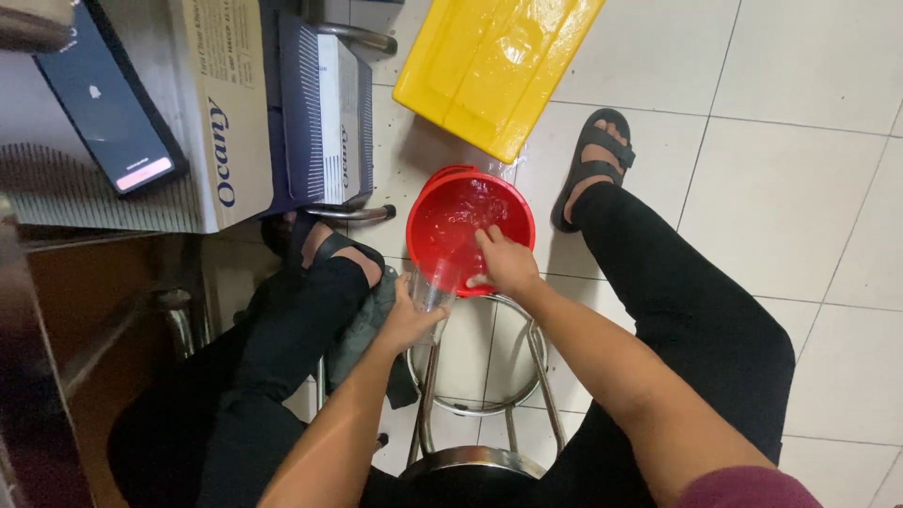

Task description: The person cuts small yellow fruit pieces on a cutting board and places them into a clear plastic cup. They then rinse a plastic shaker bottle in a red bucket of water and dry their hands with a red cloth.

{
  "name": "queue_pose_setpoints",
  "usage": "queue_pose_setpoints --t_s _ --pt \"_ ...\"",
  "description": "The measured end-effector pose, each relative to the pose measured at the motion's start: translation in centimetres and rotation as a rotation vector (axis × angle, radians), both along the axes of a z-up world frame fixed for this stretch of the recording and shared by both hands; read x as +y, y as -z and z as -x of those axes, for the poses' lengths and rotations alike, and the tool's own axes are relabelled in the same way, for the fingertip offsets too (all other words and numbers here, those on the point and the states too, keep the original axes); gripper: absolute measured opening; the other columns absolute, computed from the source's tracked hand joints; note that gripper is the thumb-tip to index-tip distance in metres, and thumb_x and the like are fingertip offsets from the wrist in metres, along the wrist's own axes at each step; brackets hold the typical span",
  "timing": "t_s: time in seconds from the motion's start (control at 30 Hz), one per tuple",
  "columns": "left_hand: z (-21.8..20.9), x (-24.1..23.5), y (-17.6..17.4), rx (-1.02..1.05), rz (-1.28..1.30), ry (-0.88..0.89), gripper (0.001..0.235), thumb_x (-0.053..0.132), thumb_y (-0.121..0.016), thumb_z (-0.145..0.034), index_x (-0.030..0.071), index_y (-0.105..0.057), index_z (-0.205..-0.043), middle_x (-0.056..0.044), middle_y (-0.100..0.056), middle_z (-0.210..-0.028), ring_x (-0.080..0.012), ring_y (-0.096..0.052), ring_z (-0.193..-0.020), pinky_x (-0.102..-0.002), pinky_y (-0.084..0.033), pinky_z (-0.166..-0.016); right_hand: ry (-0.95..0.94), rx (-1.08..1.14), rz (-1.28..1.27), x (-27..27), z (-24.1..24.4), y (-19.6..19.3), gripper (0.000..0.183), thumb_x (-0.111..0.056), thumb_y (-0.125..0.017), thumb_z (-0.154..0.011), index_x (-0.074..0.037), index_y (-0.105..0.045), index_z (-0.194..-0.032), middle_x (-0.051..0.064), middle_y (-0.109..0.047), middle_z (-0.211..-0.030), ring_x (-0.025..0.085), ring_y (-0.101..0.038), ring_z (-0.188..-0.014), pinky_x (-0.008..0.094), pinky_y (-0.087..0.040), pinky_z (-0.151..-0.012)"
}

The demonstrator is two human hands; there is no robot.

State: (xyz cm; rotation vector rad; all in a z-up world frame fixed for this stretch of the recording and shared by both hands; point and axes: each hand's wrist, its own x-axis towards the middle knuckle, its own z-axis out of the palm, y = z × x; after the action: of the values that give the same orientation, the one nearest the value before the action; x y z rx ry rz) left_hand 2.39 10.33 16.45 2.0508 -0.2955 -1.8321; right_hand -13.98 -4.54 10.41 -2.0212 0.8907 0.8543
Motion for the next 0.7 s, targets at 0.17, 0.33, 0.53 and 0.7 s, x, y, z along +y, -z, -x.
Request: queue_pose_setpoints --t_s 0.17,0.33,0.53,0.7 --pt "0.0 0.7 0.3 -0.009 0.022 -0.02 0.116 0.038 -0.088 -0.07 0.007 -0.019 -0.158 -0.036 -0.054 -0.139 -0.0453 -0.058 -0.129 -0.053 -0.051 -0.103 -0.057 -0.018 -0.045 -0.8 0.2 -2.6 0.087 -0.036 -0.089 -0.077 -0.016 -0.037 -0.145 0.016 -0.052 -0.145 0.043 -0.068 -0.116 0.055 -0.056 -0.099" --pt "0.2 0.6 -3.5 -0.002 0.088 -0.014 0.117 0.032 -0.087 -0.07 0.01 -0.015 -0.159 -0.035 -0.053 -0.139 -0.0467 -0.055 -0.132 -0.055 -0.049 -0.106 0.962 -0.183 -0.381 -1.8 0.7 -5.1 0.093 -0.051 -0.092 -0.074 -0.008 -0.041 -0.139 0.022 -0.054 -0.143 0.044 -0.064 -0.123 0.052 -0.055 -0.099" --pt "0.5 -1.2 -8.3 -0.079 0.334 0.195 0.12 0.016 -0.09 -0.066 0.029 -0.021 -0.164 -0.03 -0.047 -0.147 -0.0467 -0.056 -0.13 -0.054 -0.048 -0.111 1.07 -0.331 -0.435 -0.6 1.2 -7.0 0.088 -0.049 -0.095 -0.072 -0.007 -0.04 -0.126 0.029 -0.057 -0.129 0.041 -0.069 -0.106 0.043 -0.065 -0.081" --pt "2.0 0.3 -12.0 -0.154 0.455 0.187 0.117 0.019 -0.088 -0.068 0.031 -0.024 -0.165 -0.027 -0.043 -0.151 -0.0474 -0.047 -0.139 -0.056 -0.039 -0.117 1.016 -0.482 -0.384 1.1 1.5 -10.9 0.087 -0.055 -0.091 -0.074 -0.007 -0.04 -0.127 0.023 -0.054 -0.125 0.038 -0.059 -0.116 0.046 -0.058 -0.091"
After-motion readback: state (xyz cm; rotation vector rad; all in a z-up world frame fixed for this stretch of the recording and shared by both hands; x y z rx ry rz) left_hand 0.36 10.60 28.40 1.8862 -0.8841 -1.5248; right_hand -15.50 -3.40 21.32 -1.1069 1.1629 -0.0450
